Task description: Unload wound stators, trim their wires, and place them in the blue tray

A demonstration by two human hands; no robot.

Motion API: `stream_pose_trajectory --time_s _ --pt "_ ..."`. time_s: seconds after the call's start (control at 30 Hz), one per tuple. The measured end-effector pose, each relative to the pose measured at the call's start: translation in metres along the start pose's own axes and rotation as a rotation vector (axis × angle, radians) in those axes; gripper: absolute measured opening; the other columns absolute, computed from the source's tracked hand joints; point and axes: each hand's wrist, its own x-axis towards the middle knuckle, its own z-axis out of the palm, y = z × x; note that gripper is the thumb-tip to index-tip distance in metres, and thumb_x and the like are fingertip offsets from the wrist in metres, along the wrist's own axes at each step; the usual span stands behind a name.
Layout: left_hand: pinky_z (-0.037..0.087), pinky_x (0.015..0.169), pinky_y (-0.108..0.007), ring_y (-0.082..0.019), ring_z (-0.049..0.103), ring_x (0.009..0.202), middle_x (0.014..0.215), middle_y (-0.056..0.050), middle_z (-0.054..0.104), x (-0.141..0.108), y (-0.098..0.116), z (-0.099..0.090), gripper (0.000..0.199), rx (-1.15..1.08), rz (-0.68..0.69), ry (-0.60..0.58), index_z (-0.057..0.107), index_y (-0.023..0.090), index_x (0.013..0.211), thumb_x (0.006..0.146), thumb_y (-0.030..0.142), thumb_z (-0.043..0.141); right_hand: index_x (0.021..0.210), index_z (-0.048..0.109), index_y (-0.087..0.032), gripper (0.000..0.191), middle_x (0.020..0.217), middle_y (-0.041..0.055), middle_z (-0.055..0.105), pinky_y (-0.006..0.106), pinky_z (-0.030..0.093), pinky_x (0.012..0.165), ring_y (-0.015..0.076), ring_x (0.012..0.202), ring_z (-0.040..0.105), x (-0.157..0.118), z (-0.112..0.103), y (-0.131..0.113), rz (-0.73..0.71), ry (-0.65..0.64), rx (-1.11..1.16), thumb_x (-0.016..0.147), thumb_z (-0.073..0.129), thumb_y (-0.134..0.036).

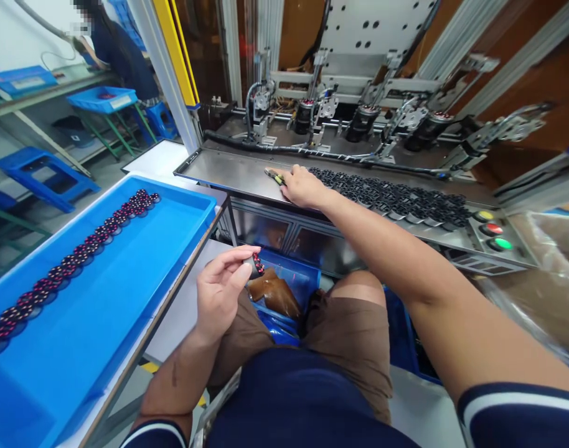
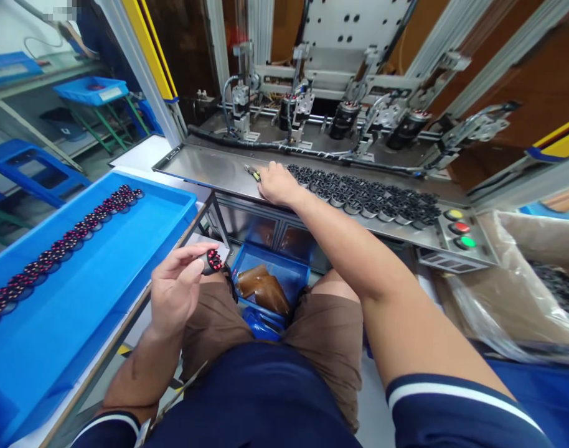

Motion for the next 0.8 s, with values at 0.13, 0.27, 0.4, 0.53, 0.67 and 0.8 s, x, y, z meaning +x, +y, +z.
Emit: stream_pose_trajectory --time_s 0.13,0.27,0.4,0.53,0.67,0.8 --pt "0.059 0.093 -0.033 -0.021 0.074 0.101 0.104 -0.007 0.079 0.0 0.001 0.004 0.015 0.016 -0.033 -0.014 0.076 0.021 0.094 0.083 0.03 0.075 0.116 0.061 -0.006 0.039 0.116 0.0229 0.067 0.047 0.05 0.097 0.0324 0.11 0.064 -0.009 -0.018 0.007 -0.006 0.026 0.13 0.102 0.033 -0.03" --pt "0.06 0.081 -0.027 -0.017 0.074 0.091 0.107 -0.008 0.078 0.001 0.003 0.007 0.023 -0.009 -0.126 -0.062 0.076 0.019 0.102 0.082 0.031 0.077 0.122 0.054 -0.014 0.056 0.105 0.0156 0.07 0.039 0.059 0.074 0.0216 0.082 0.07 -0.071 -0.02 0.005 0.008 0.065 0.881 0.103 0.019 -0.053" --pt "0.062 0.083 -0.029 -0.018 0.075 0.092 0.11 -0.009 0.078 0.0 0.004 0.013 0.037 -0.048 -0.153 -0.117 0.074 0.019 0.108 0.073 0.024 0.085 0.126 0.054 -0.02 0.056 0.098 0.0084 0.069 0.035 0.058 0.07 0.0185 0.078 0.068 -0.182 0.008 -0.013 -0.037 0.009 1.404 0.087 0.065 -0.058" --pt "0.062 0.085 -0.028 -0.018 0.075 0.092 0.11 -0.009 0.078 -0.002 0.005 0.026 0.035 -0.01 -0.131 -0.148 0.075 0.019 0.107 0.073 0.019 0.084 0.143 0.044 -0.025 0.061 0.1 0.0055 0.064 0.031 0.057 0.071 0.0158 0.08 0.065 -0.265 0.036 -0.037 -0.125 0.076 1.275 0.089 0.071 -0.037" --pt "0.062 0.084 -0.024 -0.015 0.075 0.091 0.108 -0.006 0.079 -0.004 0.004 0.041 0.035 -0.022 -0.095 -0.217 0.076 0.021 0.107 0.074 0.013 0.083 0.148 0.044 -0.026 0.065 0.102 0.0072 0.065 0.038 0.058 0.083 0.0184 0.087 0.065 -0.283 0.042 -0.043 -0.302 0.209 1.015 0.088 0.071 -0.026" --pt "0.063 0.083 -0.023 -0.015 0.076 0.091 0.108 -0.006 0.079 -0.006 0.005 0.049 0.036 -0.025 -0.1 -0.261 0.076 0.022 0.108 0.074 0.012 0.082 0.152 0.041 -0.023 0.067 0.119 0.0143 0.065 0.045 0.056 0.093 0.0244 0.108 0.064 -0.277 0.037 -0.038 -0.385 0.251 0.961 0.09 0.068 -0.023"
